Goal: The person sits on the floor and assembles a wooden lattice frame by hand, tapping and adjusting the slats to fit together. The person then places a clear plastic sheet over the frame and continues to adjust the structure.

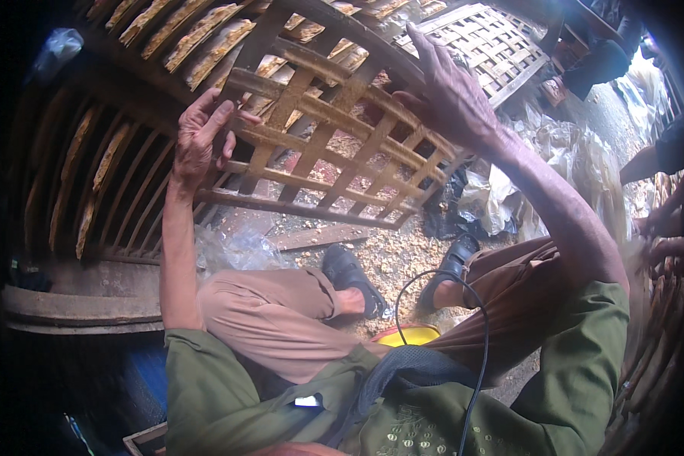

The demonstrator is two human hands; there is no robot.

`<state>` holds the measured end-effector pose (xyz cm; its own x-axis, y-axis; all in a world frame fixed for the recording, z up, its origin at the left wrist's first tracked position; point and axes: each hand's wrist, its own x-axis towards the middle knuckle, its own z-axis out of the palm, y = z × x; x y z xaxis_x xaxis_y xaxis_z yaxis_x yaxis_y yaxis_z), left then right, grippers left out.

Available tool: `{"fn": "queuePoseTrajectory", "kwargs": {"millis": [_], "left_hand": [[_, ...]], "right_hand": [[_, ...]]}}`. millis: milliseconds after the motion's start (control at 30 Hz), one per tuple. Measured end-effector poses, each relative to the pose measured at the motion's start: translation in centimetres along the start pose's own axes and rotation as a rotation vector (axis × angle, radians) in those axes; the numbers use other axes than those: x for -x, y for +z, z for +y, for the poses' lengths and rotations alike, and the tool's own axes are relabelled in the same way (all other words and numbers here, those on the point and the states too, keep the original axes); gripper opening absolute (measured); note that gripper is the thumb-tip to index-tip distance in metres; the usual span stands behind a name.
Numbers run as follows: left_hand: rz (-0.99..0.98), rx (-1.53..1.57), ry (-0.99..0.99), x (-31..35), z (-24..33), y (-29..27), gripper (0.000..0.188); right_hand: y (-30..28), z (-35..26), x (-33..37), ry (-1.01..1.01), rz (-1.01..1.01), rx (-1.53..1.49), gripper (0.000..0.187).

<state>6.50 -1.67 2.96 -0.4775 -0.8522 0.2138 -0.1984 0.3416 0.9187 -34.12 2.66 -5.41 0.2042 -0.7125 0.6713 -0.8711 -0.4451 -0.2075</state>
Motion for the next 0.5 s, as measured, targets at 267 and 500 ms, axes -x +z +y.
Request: {"fn": "queuePoseTrajectory", "kwargs": {"millis": [267,500], "left_hand": [[-0.128,0.04,-0.024,-0.1,-0.7,1.2,0.021],[-0.189,0.045,0.011,-0.7,-0.8,2.6,0.022]], "right_hand": [[-1.8,2.7,-0.1,0.378,-0.456,-0.633,0.034],[-0.8,4.8,1.7,0.161,-0.43,-0.827,0.032]]}}
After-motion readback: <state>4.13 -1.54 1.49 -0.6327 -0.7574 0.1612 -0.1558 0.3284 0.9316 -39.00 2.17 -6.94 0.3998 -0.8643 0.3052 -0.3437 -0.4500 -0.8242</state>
